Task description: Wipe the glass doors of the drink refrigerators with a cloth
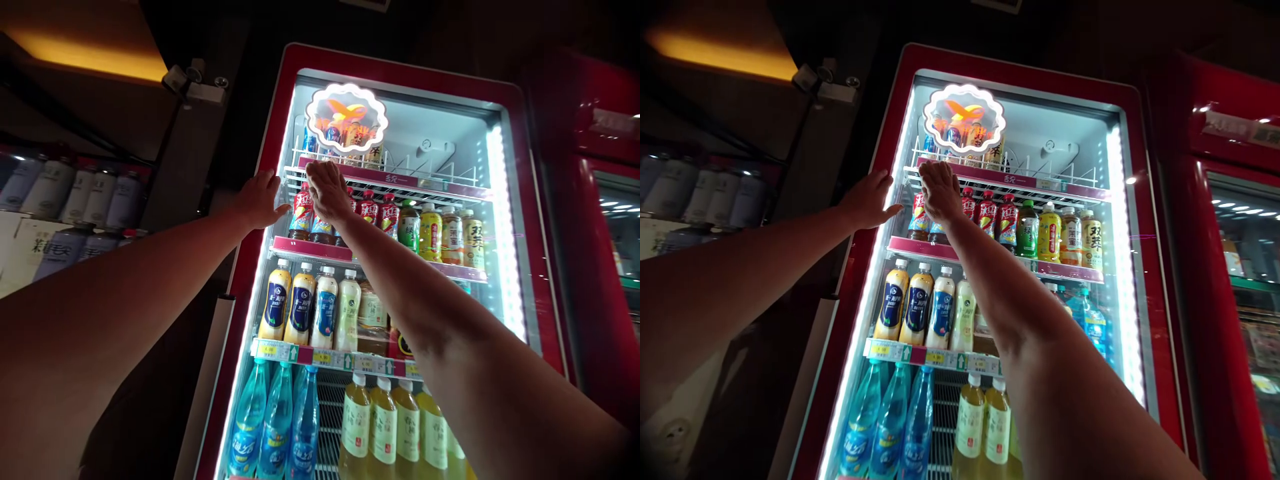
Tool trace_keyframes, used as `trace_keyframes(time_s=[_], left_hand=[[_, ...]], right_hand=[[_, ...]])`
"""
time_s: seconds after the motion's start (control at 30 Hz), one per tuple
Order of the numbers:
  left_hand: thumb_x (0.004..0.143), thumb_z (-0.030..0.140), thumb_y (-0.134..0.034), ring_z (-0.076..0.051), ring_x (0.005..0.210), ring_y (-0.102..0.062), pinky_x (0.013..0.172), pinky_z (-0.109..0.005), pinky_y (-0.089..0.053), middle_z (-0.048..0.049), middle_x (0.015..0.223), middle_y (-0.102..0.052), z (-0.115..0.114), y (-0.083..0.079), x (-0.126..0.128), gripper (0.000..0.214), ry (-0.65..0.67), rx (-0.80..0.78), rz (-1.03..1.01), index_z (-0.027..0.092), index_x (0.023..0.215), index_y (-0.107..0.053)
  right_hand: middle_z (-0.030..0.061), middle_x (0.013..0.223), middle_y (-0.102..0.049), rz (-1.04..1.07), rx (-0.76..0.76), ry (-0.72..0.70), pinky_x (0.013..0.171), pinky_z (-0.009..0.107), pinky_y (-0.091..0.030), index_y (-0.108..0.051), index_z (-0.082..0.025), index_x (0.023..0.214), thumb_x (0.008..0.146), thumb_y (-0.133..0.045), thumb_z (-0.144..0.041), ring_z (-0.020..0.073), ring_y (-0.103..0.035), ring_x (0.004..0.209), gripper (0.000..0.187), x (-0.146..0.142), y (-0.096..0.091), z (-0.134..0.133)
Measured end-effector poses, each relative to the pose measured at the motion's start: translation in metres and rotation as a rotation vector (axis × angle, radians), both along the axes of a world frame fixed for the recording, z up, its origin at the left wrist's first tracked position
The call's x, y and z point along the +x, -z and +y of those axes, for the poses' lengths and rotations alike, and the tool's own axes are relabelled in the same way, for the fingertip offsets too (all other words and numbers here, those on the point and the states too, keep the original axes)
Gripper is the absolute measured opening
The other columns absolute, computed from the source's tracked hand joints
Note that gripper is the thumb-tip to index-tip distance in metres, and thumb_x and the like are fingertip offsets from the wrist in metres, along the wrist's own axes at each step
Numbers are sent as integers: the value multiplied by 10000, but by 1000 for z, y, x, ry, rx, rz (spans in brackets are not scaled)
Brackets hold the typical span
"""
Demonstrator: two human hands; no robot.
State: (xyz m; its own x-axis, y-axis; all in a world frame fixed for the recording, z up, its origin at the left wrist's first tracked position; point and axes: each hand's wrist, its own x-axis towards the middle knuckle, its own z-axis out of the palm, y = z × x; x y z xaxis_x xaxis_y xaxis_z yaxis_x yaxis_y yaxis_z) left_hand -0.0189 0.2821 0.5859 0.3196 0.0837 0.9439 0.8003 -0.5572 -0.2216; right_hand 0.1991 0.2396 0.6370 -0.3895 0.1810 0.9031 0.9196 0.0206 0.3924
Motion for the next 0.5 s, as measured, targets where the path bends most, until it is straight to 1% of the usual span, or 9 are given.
trace_keyframes(time_s=[0.07,0.13,0.2,0.23,0.33,0.4,0.43,0.5], left_hand=[[955,659,-437,-337,1584,-213,1280,-436,-196,-205,1698,-242,7,-1,-5,865,26,3,38,101,1604,-314],[953,691,-418,-338,1589,-191,1286,-430,-174,-199,1709,-211,12,-2,-9,896,29,4,71,87,1606,-304],[960,687,-422,-338,1592,-180,1290,-414,-155,-208,1711,-193,13,-2,-12,909,22,1,91,62,1607,-295],[965,678,-426,-335,1592,-179,1291,-405,-151,-209,1711,-190,13,-1,-13,904,19,0,96,58,1609,-289],[980,642,-437,-321,1596,-174,1292,-387,-157,-190,1716,-190,12,2,-16,869,13,-3,109,76,1620,-277],[983,623,-452,-313,1593,-190,1290,-380,-175,-168,1717,-207,11,4,-19,842,16,-1,116,99,1621,-289],[982,613,-461,-311,1590,-203,1288,-378,-188,-158,1716,-219,10,5,-21,828,18,1,120,108,1620,-302],[983,586,-478,-309,1581,-232,1282,-377,-215,-141,1712,-242,8,8,-25,797,11,2,133,123,1613,-328]], right_hand=[[-81,1721,-253,5,-15,-16,1307,597,-152,-238,-351,1653,1059,-230,-412,293,-93,1619,597,-1,-3,-2],[-63,1722,-255,67,3,-45,1291,638,-148,-225,-355,1655,1059,-223,-410,315,-101,1616,599,-5,-8,0],[-48,1724,-255,125,29,-59,1279,669,-129,-219,-348,1657,1057,-226,-404,332,-91,1616,603,-14,-11,7],[-44,1725,-255,128,32,-60,1278,672,-121,-226,-339,1657,1055,-231,-400,333,-83,1616,604,-20,-9,11],[-48,1725,-256,29,6,-63,1290,639,-121,-262,-326,1647,1051,-249,-400,302,-84,1618,601,-37,4,19],[-51,1720,-272,-39,-14,-73,1298,609,-134,-282,-334,1638,1053,-244,-413,273,-108,1617,592,-41,9,20],[-46,1719,-278,-47,-19,-76,1298,602,-139,-290,-335,1635,1055,-235,-422,266,-118,1616,589,-41,9,20],[-20,1722,-275,-9,-19,-84,1289,616,-142,-296,-317,1634,1058,-218,-439,277,-118,1616,594,-42,1,22]])
